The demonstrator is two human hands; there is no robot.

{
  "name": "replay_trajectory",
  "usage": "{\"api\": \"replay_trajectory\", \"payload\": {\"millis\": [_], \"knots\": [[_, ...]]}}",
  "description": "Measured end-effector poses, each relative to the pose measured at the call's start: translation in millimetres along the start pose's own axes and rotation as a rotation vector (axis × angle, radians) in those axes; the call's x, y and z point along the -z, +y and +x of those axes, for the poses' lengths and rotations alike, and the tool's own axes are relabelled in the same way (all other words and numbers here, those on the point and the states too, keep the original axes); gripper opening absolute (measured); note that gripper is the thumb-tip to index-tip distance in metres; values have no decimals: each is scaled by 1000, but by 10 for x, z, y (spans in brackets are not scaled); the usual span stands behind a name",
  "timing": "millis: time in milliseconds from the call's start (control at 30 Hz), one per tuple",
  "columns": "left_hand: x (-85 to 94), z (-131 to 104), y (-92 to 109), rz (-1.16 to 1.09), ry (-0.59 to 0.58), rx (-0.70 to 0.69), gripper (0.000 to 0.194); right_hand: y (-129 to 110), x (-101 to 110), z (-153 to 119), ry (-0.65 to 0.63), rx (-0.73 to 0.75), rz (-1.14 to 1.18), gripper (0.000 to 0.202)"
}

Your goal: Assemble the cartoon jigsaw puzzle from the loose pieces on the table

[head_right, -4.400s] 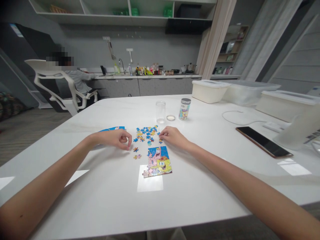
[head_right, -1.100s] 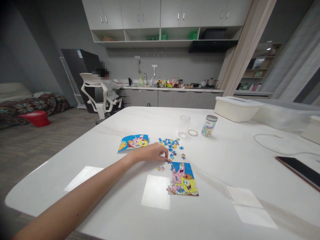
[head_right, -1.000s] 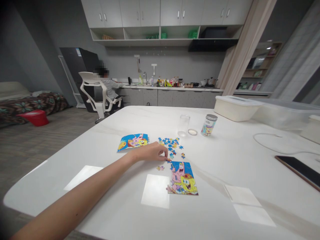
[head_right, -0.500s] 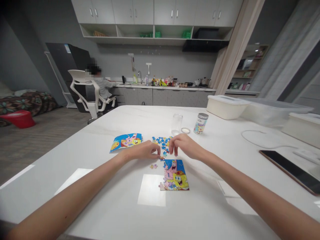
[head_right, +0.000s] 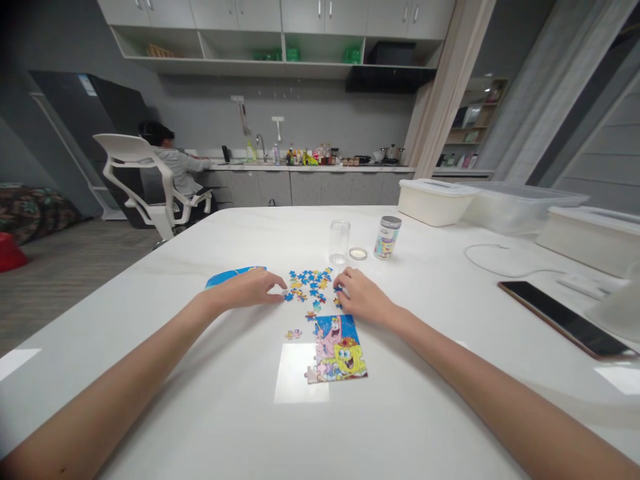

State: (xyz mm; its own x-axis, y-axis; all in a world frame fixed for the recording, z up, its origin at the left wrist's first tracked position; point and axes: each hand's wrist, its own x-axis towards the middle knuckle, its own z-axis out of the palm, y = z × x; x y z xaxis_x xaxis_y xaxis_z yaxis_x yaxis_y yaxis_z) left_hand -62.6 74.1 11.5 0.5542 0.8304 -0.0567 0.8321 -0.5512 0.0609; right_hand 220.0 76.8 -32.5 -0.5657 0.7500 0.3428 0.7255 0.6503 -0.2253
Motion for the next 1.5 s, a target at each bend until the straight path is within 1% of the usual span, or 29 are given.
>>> {"api": "replay_trajectory", "payload": {"millis": [100,267,333,400,500,633,733,800,933,1133,1367,1500], "knots": [[-45,20,43,-22,9,-19,27,26,-1,23,-3,-34,77,16],[-102,52,154,-106,52,-123,26,-19,13,28,7,-117,212,14],[-97,49,200,-150,52,-120,26,-36,15,37,14,-140,277,12],[-83,41,244,-189,45,-110,26,-40,10,56,47,-166,364,10],[-77,33,289,-231,43,-109,27,-39,-3,90,73,-264,612,13],[-100,40,295,-251,32,-112,26,-67,-9,113,32,-449,1075,20],[-117,54,282,-255,37,-123,28,-90,-11,108,42,-514,1339,23],[-125,64,279,-260,30,-121,27,-88,-16,102,44,-549,1444,26],[-146,79,295,-283,24,-125,26,-68,-25,94,22,-588,1484,25],[-157,80,337,-298,42,-163,31,-58,-25,88,-45,-554,1502,23],[-164,91,317,-296,44,-104,32,-59,-22,87,-53,-528,1476,20],[-172,104,283,-311,39,-116,27,-48,-30,87,-48,-542,1502,22]]}}
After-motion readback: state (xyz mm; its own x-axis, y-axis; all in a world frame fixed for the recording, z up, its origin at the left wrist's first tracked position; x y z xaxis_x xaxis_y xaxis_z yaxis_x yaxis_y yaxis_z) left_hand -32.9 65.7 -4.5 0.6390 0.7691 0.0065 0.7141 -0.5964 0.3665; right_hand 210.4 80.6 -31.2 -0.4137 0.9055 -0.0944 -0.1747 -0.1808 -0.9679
